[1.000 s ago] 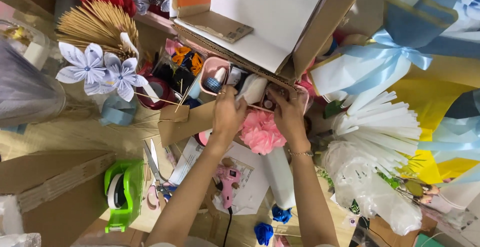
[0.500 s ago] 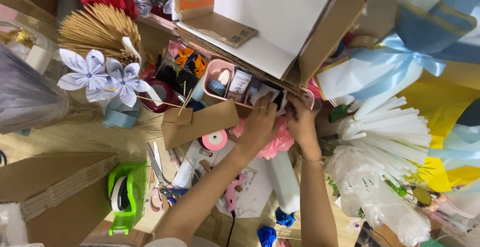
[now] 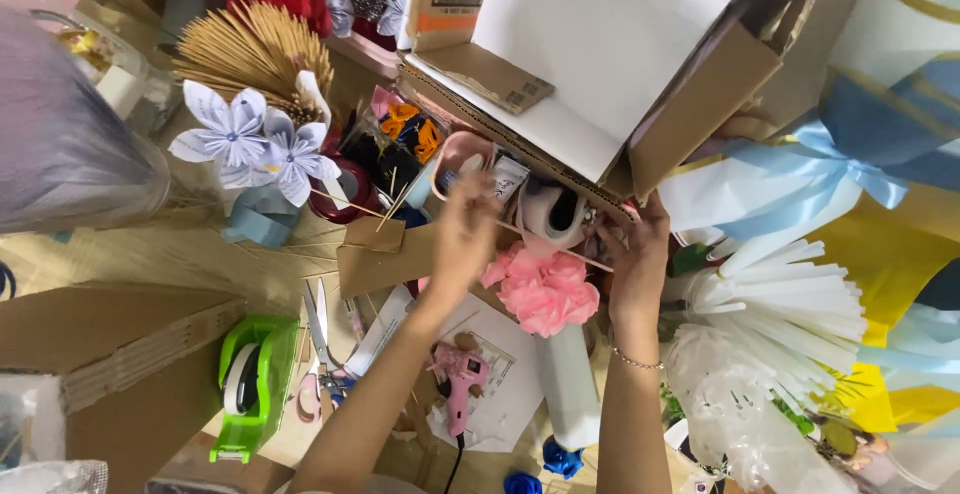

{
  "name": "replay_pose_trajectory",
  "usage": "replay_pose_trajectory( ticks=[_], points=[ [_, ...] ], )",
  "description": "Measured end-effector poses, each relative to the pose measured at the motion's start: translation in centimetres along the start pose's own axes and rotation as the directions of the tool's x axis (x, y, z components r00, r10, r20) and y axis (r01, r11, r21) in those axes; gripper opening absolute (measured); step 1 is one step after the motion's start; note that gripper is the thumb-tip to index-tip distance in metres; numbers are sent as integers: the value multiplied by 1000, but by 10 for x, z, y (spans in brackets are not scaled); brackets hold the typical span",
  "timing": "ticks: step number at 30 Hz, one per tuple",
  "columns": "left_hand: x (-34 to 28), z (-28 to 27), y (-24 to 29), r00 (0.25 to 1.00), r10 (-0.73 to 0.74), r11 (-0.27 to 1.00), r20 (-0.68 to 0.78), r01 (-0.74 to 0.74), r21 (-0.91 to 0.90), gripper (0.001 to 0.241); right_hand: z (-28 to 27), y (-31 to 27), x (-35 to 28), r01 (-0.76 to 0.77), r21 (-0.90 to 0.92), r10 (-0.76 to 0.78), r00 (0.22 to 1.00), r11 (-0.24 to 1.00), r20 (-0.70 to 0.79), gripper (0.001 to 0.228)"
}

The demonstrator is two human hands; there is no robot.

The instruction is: The person selects a gold butterfly decoration from a box of craft supplies and uses a hot glue gun to attach it to a bouquet of blue roses. The bouquet is attached to a large blue Stitch plush toy wearing a graduation cap. The person then adjusts the placement of the butterfly and the surrounding roses.

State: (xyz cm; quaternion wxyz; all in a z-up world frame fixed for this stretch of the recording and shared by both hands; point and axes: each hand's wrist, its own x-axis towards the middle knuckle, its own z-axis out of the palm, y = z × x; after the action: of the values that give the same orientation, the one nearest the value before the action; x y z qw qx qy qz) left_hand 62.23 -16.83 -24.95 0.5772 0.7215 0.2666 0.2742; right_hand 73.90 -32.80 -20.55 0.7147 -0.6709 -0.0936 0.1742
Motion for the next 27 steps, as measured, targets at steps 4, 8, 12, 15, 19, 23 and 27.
replay_pose_trajectory(
  ticks=[4, 8, 12, 15, 19, 23, 27],
  points=[
    [38, -31, 22, 927, -371, 684, 49, 308, -661, 95, 38, -44, -4, -75, -1, 75, 995, 997, 59, 91],
    [66, -34, 58, 839, -517, 576, 168, 486, -657, 130, 61, -75, -1, -74, -80, 76, 997, 994, 24, 98],
    [81, -30, 76, 797, -573, 528, 192, 538, -657, 143, 77, -82, 1, -106, -185, 106, 994, 977, -13, 107],
    [80, -28, 96, 784, -604, 520, 146, 526, -673, 144, 78, -71, 7, -140, -52, 130, 979, 989, -159, 99],
    [75, -29, 98, 788, -584, 519, 195, 547, -657, 139, 50, -45, 16, -81, -113, 55, 974, 990, -220, 65],
    [64, -34, 98, 821, -528, 555, 218, 528, -643, 136, 58, -71, -7, -65, -143, 42, 986, 988, -159, 65],
    [58, -54, 125, 862, -476, 561, 173, 449, -695, 133, 51, -73, -13, 38, -55, -43, 994, 998, -100, 70]
  ],
)
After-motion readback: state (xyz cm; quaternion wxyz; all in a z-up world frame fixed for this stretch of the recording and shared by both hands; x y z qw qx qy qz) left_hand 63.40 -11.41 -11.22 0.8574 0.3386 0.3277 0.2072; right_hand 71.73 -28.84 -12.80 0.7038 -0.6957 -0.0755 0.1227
